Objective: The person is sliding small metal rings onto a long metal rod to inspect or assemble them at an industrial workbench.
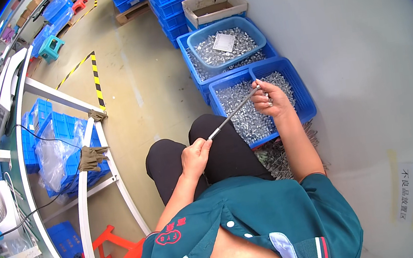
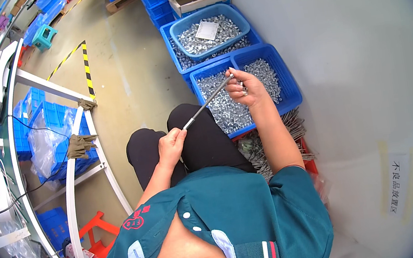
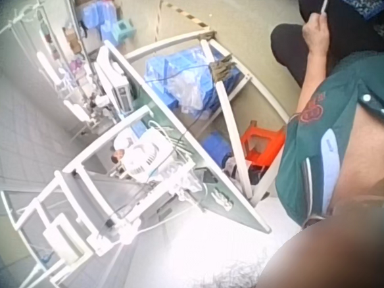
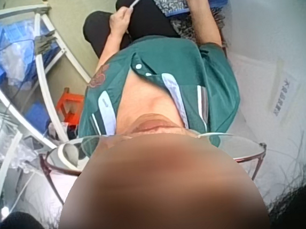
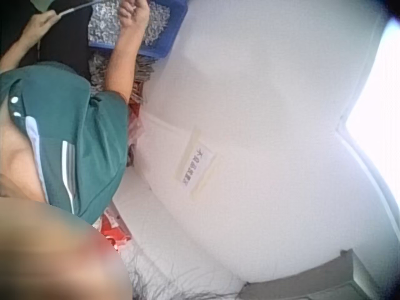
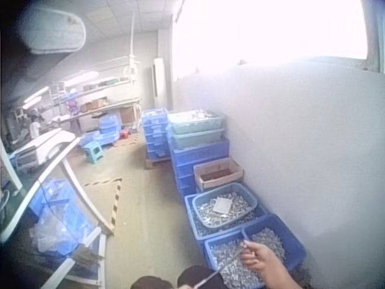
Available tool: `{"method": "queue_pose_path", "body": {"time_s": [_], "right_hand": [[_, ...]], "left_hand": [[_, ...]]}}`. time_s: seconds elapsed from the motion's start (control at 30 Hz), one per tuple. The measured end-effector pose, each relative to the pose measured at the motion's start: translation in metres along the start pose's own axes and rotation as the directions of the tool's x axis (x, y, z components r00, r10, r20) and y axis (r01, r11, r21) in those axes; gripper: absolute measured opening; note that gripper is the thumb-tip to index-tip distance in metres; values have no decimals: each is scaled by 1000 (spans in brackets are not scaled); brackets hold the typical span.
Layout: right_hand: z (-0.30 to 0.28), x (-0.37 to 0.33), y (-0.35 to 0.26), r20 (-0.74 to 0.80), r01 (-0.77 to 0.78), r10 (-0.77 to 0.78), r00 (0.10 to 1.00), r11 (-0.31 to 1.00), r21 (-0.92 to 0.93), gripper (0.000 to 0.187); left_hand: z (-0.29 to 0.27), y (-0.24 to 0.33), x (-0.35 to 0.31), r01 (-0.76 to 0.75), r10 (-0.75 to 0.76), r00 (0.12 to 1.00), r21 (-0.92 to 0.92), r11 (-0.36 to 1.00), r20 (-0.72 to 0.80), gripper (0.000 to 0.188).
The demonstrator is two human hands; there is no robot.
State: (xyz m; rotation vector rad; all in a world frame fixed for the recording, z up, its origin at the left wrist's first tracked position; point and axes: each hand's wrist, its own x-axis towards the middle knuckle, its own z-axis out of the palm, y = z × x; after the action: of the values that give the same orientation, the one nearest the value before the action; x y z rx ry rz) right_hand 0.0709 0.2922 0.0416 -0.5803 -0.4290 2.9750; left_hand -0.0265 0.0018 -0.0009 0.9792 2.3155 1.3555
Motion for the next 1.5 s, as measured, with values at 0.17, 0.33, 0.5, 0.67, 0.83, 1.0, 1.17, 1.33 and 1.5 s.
{"method": "queue_pose_path", "body": {"time_s": [0.17, 0.33, 0.5, 0.67, 0.83, 1.0, 1.17, 1.33, 1.5], "right_hand": [[5, -3, -7, -120, 0, -31, 992, 967, -254, 16], [-2, 1, 6, 108, -82, 79, 991, 996, 20, 21], [9, -3, 11, -32, 147, -152, 988, 981, -126, 25], [3, -5, 16, 46, 196, -191, 981, 936, -291, 24], [14, -7, 33, -138, -11, -151, 979, 636, -772, 19], [3, -7, 27, -205, 72, -198, 959, 863, -500, 20], [-4, -3, 13, -77, 123, -150, 986, 953, -277, 19], [-11, -2, 8, 37, 152, -149, 988, 979, -136, 13], [-3, -3, 6, -8, 185, -188, 982, 972, -148, 11]], "left_hand": [[-2, -1, 0, -47, 47, 999, 54, 997, -3, 28], [-1, 1, 1, -10, 10, 1000, 33, 999, 11, 30], [-1, 2, 1, 20, -20, 1000, 14, 1000, 13, 31], [0, 0, 1, 44, -44, 999, 14, 999, 24, 33], [0, 0, 4, 64, -64, 998, -3, 998, 28, 35], [0, 0, 4, 51, -50, 999, -40, 998, 20, 36], [-1, -1, 4, 70, -70, 997, -18, 997, 24, 35], [0, 2, 2, 70, -69, 997, -31, 997, 22, 31], [-1, 2, 0, 38, -38, 999, -6, 999, 7, 32]]}}
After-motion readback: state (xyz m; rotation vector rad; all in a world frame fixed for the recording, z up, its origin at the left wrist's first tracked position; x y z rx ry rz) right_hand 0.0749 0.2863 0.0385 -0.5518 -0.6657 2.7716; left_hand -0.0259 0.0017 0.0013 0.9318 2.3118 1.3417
